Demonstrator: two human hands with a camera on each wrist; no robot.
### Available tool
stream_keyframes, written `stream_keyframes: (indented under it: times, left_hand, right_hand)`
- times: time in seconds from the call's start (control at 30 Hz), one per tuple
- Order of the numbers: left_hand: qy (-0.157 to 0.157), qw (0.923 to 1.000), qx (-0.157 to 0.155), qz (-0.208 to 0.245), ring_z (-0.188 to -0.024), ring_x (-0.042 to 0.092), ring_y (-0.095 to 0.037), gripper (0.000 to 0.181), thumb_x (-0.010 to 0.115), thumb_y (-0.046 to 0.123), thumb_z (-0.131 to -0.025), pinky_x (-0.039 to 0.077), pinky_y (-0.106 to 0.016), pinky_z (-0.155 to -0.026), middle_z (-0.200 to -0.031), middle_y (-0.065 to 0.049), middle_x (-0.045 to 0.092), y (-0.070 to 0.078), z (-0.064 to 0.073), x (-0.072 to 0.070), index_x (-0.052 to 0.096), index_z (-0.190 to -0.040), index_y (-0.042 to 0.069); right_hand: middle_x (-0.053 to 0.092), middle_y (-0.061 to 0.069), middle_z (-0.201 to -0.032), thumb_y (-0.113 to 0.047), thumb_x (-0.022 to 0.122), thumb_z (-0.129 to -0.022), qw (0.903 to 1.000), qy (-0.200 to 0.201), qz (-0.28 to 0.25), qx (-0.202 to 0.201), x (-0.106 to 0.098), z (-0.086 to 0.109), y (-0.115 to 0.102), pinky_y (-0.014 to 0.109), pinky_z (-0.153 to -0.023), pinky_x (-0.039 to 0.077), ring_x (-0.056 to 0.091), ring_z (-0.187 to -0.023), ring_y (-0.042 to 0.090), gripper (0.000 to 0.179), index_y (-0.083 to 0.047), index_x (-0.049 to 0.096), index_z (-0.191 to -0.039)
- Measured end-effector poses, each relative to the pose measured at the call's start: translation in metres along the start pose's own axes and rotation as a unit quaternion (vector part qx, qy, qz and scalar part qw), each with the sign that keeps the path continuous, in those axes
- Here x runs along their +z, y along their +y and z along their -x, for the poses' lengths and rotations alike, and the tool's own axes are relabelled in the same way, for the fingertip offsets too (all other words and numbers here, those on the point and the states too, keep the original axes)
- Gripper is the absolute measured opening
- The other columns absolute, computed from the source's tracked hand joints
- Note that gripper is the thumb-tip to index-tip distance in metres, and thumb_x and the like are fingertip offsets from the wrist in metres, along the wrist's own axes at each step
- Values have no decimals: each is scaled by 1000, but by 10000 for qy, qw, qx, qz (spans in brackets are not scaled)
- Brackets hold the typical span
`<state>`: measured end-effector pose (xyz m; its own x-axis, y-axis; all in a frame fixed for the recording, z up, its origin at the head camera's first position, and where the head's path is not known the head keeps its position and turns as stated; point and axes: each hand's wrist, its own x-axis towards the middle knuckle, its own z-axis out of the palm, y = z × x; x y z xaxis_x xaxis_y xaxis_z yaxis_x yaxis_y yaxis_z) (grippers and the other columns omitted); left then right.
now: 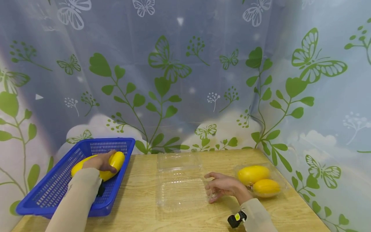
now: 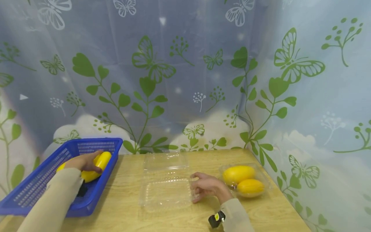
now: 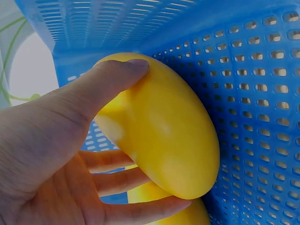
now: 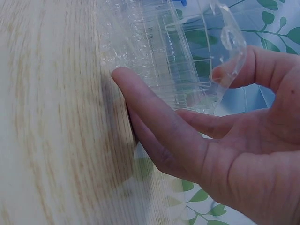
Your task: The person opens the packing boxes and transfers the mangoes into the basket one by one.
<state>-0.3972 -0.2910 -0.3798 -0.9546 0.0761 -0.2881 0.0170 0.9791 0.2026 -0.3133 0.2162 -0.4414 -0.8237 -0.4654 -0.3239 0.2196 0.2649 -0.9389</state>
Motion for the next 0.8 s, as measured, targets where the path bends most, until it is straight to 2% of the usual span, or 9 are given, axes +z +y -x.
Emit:
stream_keyframes:
  times: [0.23, 0.6, 0.8]
  left_hand:
    - [1, 10000, -32, -37, -121, 53, -51, 100, 79, 36, -88, 48, -67, -100, -150, -41, 39, 3, 0, 1, 18, -161, 6]
    - [57, 9998, -169, 8, -126, 49, -56, 97, 76, 36, -92, 47, -67, -101, -150, -42, 37, 4, -2, 3, 15, -161, 5]
    - [108, 9994, -298, 143, -128, 48, -57, 96, 74, 36, -93, 44, -70, -104, -152, -42, 36, 5, -1, 4, 14, -162, 7]
  right_hand:
    - [60, 34, -120, -6, 59, -94, 10000, -35, -9, -7, 0, 0, 0, 45, -80, 65, 55, -56, 7, 73, 7, 24, -157]
    - [61, 34, -119, -7, 60, -94, 10000, -30, -14, -2, 0, 1, -1, 45, -80, 65, 55, -56, 7, 74, 8, 23, -157]
    - [63, 28, -110, -7, 59, -95, 10000, -25, -32, 5, 0, 1, -1, 45, -80, 65, 51, -54, 6, 73, 8, 24, -157]
